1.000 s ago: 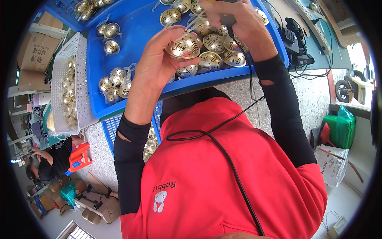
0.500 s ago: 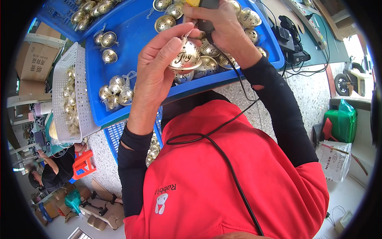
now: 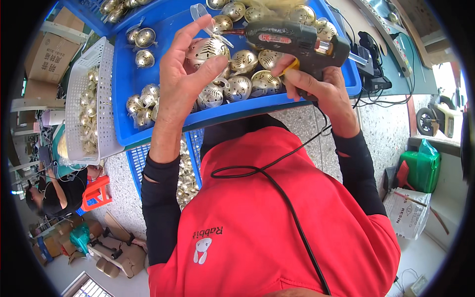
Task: Using a hot glue gun to attach white decorative ribbons to gold Christmas ornaments.
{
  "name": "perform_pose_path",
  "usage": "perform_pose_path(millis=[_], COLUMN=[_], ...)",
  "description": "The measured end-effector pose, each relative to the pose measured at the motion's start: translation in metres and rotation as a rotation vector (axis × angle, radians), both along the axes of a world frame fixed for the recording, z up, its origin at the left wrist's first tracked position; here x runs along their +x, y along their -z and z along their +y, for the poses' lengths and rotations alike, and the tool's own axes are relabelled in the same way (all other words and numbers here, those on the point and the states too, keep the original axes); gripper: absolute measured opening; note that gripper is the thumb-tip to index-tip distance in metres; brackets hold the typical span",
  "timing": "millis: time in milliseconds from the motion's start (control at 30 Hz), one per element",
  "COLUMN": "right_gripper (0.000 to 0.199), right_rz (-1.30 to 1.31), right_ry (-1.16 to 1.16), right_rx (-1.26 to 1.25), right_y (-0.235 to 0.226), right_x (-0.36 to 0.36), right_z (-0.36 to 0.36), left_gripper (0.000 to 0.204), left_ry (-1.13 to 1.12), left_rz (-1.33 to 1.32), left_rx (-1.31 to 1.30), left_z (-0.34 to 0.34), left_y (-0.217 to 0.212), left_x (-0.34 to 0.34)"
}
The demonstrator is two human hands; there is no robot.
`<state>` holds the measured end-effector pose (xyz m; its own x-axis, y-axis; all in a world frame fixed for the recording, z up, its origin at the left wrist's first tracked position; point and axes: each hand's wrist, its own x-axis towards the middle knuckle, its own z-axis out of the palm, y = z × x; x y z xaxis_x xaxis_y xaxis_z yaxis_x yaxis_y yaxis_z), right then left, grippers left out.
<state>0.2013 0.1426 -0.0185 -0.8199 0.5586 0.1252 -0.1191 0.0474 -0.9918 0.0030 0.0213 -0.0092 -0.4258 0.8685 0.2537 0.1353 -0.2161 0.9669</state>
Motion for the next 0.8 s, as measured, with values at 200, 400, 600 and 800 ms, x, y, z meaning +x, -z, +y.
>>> perform_pose_path(millis=[200, 400, 600, 800], right_gripper=[0.019, 0.023, 0.025, 0.023], right_rz=[-0.031, -0.059, -0.074, -0.072], right_ry=[0.073, 0.105, 0.119, 0.112], right_rx=[0.041, 0.048, 0.011, 0.008], right_y=[0.0001, 0.0055, 0.008, 0.0065], right_x=[-0.0055, -0.0069, -0.0072, -0.0088], right_z=[-0.0063, -0.0042, -0.0052, -0.0061], left_gripper=[0.059, 0.062, 0.065, 0.066], left_ry=[-0.028, -0.05, -0.033, -0.031], left_rz=[0.09, 0.143, 0.122, 0.084], left_rx=[0.025, 0.046, 0.043, 0.051], left_z=[0.0018, -0.0002, 0.001, 0.0023], left_y=[0.0048, 0.0022, 0.0027, 0.0032], left_x=[-0.0048, -0.0007, -0.0009, -0.0021])
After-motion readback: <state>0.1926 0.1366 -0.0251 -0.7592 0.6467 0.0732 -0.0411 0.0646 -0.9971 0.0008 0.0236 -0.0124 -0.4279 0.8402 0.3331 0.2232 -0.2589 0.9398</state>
